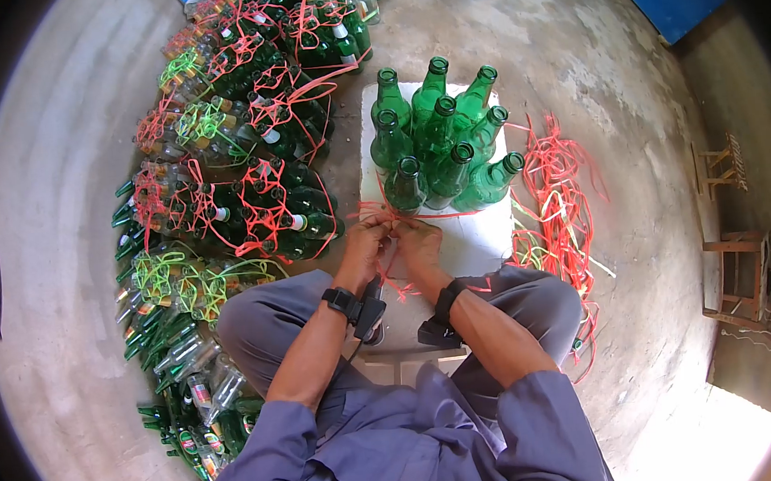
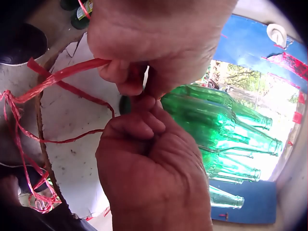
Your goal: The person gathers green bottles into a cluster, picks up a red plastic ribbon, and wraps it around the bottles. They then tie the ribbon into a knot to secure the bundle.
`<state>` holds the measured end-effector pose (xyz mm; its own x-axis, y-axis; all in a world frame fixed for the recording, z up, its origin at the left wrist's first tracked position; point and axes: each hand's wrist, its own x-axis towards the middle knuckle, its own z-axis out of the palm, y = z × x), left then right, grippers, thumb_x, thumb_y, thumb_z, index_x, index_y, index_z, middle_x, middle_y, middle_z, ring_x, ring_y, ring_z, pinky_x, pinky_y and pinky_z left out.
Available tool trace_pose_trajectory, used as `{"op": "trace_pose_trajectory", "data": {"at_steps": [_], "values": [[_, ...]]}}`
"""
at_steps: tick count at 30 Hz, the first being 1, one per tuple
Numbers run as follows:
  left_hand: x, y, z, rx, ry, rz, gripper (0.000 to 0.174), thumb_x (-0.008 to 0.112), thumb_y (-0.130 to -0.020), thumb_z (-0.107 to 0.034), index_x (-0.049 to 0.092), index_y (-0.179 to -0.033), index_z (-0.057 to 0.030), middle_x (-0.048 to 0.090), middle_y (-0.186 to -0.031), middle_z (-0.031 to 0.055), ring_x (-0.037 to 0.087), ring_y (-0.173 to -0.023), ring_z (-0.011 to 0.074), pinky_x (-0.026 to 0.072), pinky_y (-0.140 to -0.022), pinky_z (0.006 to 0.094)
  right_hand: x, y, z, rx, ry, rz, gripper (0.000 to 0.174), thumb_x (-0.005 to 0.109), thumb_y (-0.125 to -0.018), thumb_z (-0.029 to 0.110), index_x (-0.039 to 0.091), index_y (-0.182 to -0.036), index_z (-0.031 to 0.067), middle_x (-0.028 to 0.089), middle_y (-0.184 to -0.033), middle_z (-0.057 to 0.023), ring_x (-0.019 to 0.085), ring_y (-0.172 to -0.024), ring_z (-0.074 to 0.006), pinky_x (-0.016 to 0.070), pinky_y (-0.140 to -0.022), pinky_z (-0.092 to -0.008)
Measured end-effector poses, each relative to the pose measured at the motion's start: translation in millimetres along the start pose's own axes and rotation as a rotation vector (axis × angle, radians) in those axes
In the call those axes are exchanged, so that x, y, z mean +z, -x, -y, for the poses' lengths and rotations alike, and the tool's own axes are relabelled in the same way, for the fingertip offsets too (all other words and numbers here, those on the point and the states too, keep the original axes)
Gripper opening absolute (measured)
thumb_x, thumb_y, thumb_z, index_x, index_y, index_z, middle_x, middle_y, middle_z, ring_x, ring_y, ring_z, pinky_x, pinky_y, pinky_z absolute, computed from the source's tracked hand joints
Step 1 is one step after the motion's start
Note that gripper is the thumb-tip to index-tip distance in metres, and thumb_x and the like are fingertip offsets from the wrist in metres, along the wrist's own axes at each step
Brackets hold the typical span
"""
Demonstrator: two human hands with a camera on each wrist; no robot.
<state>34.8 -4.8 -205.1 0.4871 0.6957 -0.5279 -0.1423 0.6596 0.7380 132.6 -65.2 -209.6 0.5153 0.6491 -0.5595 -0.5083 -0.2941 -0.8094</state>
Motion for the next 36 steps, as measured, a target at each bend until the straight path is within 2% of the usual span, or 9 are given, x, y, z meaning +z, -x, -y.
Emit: {"op": "trace_pose_trajectory", "data": {"at_steps": [7,9,16,18,19,20,21,30,36], "values": [[3.3,1.3,-1.6,-0.015,0.044,0.014,0.006,0.061,-0.087,-0.009,0.065,-0.092,-0.007,0.068,-0.079,0.0015,0.048,-0.053,0.0043,0.0315,-0.045,0.0194,0.0,6.3,5.3,0.027,-0.064,-0.041,0.01,0.067,-0.081,0.01,0.068,-0.08,-0.0005,0.057,-0.067,-0.0007,0.045,-0.052,-0.0072,0.0339,-0.047,-0.0222],[1.6,-1.0,0.5,-0.015,0.051,-0.002,0.006,0.061,-0.087,-0.009,0.065,-0.091,-0.0071,0.068,-0.079,0.0018,0.048,-0.053,0.0044,0.0315,-0.045,0.0196,-9.4,-10.8,-19.7,-0.266,0.126,0.012,0.011,0.067,-0.08,0.01,0.067,-0.079,-0.0002,0.056,-0.066,-0.0006,0.045,-0.052,-0.0076,0.0342,-0.047,-0.0224],[3.6,-1.1,0.1,-0.007,0.047,-0.007,0.005,0.062,-0.087,-0.01,0.064,-0.091,-0.007,0.067,-0.078,0.0022,0.046,-0.053,0.0044,0.0312,-0.045,0.0197,-24.1,-38.6,-54.5,-0.39,0.182,0.066,0.01,0.064,-0.081,0.01,0.065,-0.077,0.0008,0.055,-0.065,-0.0004,0.045,-0.051,-0.008,0.0339,-0.046,-0.0232],[7.3,2.3,-2.9,-0.009,0.06,-0.01,0.005,0.062,-0.087,-0.01,0.064,-0.09,-0.0068,0.067,-0.078,0.0019,0.046,-0.053,0.0042,0.0311,-0.046,0.0195,-27.7,-40.1,-58.4,-0.453,0.633,0.031,0.012,0.062,-0.076,0.005,0.069,-0.085,0.0064,0.067,-0.078,-0.0061,0.064,-0.067,-0.0162,0.0498,-0.059,-0.0292],[9.3,5.1,-5.8,-0.01,0.069,0.007,0.005,0.062,-0.087,-0.01,0.064,-0.091,-0.0064,0.066,-0.077,0.0015,0.045,-0.054,0.0038,0.0308,-0.046,0.019,-22.4,-29.8,-44.1,-0.453,0.634,0.03,0.012,0.062,-0.076,0.005,0.069,-0.085,0.0064,0.067,-0.078,-0.0061,0.064,-0.067,-0.0162,0.0498,-0.059,-0.0292],[10.3,6.5,-7.3,-0.01,0.078,0.024,0.006,0.062,-0.087,-0.009,0.064,-0.091,-0.006,0.065,-0.077,0.0011,0.045,-0.054,0.0034,0.0305,-0.046,0.0185,-10.3,-8.3,-14.3,-0.208,0.292,-0.006,0.006,0.062,-0.08,0.008,0.066,-0.082,0.0037,0.06,-0.071,-0.0032,0.054,-0.059,-0.0122,0.0427,-0.053,-0.026],[10.7,6.0,-6.9,-0.011,0.078,0.024,0.006,0.062,-0.087,-0.009,0.064,-0.091,-0.006,0.065,-0.077,0.0011,0.045,-0.054,0.0034,0.0305,-0.046,0.0185,-2.9,4.5,3.2,0.037,-0.049,-0.04,0.012,0.062,-0.084,0.012,0.063,-0.078,0.0011,0.053,-0.065,-0.0003,0.044,-0.051,-0.0082,0.0356,-0.046,-0.0228],[18.8,15.1,-16.7,-0.007,0.124,0.08,0.008,0.061,-0.086,-0.005,0.064,-0.094,-0.0066,0.06,-0.074,-0.0025,0.047,-0.056,0.0033,0.0315,-0.047,0.0178,-6.3,10.7,8.3,0.059,-0.069,-0.065,0.016,0.061,-0.089,0.015,0.062,-0.085,-0.0006,0.058,-0.071,-0.0022,0.047,-0.055,-0.0071,0.0383,-0.046,-0.0219],[19.2,6.3,-5.6,0.037,0.22,-0.006,0.01,0.062,-0.085,0.0,0.062,-0.093,-0.0066,0.061,-0.077,-0.001,0.049,-0.056,0.004,0.0327,-0.046,0.0186,-9.7,10.4,8.9,0.053,-0.107,-0.043,0.015,0.062,-0.088,0.014,0.062,-0.085,-0.0003,0.058,-0.072,-0.002,0.047,-0.055,-0.0072,0.0371,-0.045,-0.0214]]}}
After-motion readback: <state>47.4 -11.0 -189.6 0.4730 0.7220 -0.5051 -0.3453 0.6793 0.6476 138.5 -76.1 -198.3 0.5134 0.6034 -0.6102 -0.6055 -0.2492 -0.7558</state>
